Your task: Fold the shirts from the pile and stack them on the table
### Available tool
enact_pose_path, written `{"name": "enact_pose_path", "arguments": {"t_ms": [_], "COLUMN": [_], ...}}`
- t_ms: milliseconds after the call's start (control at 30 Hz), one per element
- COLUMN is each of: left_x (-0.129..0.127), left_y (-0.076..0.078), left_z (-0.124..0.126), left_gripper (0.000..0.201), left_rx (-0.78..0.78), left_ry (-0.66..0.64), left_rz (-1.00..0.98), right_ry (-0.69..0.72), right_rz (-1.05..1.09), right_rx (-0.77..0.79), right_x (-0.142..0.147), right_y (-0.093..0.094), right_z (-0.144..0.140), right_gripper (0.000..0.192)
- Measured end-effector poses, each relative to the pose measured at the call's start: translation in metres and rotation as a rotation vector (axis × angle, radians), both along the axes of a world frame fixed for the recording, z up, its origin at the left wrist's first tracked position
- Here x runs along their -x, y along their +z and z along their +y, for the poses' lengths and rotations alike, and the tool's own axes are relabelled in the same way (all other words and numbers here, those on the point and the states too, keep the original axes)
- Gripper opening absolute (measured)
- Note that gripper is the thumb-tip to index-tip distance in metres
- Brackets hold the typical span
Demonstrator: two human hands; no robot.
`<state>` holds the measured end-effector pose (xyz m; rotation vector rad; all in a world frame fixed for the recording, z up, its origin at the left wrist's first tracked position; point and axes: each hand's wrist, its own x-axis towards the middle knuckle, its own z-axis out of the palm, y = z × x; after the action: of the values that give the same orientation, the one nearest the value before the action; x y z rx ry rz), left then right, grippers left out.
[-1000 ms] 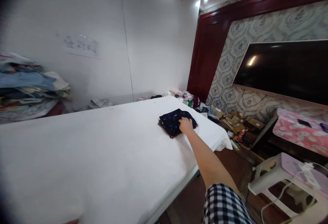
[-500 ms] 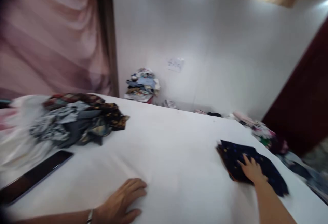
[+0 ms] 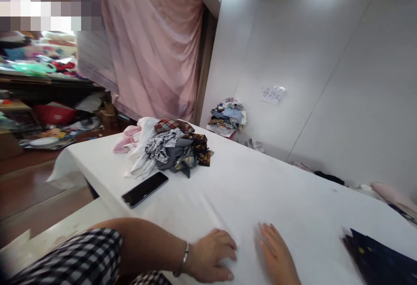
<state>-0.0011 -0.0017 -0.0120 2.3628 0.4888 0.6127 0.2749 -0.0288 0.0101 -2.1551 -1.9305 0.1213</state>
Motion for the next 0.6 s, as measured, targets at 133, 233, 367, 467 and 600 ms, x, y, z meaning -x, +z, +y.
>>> {"name": "enact_pose_path", "arguments": {"t_ms": [133,233,367,467,600], "left_x": [0.013,0.051,0.134,0.198,0.261], "left_y": [0.034,0.076,0.135,0.168,0.188], "left_z": [0.025,0.064,0.129,0.174,0.220], "left_gripper": [0.033,0.033,0.027,0.029,0.034], "left_rx": [0.100,-0.044,-0.347,-0.473,-0.348], "left_ry": [0.044,0.224,0.606,0.933,1.258], "left_rz": [-0.132,-0.162,-0.152,-0.117,-0.046], "right_ry": [0.155,0.143,0.067,0.064,0.001], "right_rz": [0.184,0.297,0.362,0.384,0.417], "right_rx": [-0.022,-0.089,-0.147,-0.140,-0.123], "right_x": [0.050,0.060,0.057,0.053,0.051], "right_y": [-0.021,-0.041,-0.057,-0.060,-0.062], "right_z": [0.007,0.007,0.004,0.004,0.009], "right_gripper": [0.057,0.044,0.036,0.038,0.041]}}
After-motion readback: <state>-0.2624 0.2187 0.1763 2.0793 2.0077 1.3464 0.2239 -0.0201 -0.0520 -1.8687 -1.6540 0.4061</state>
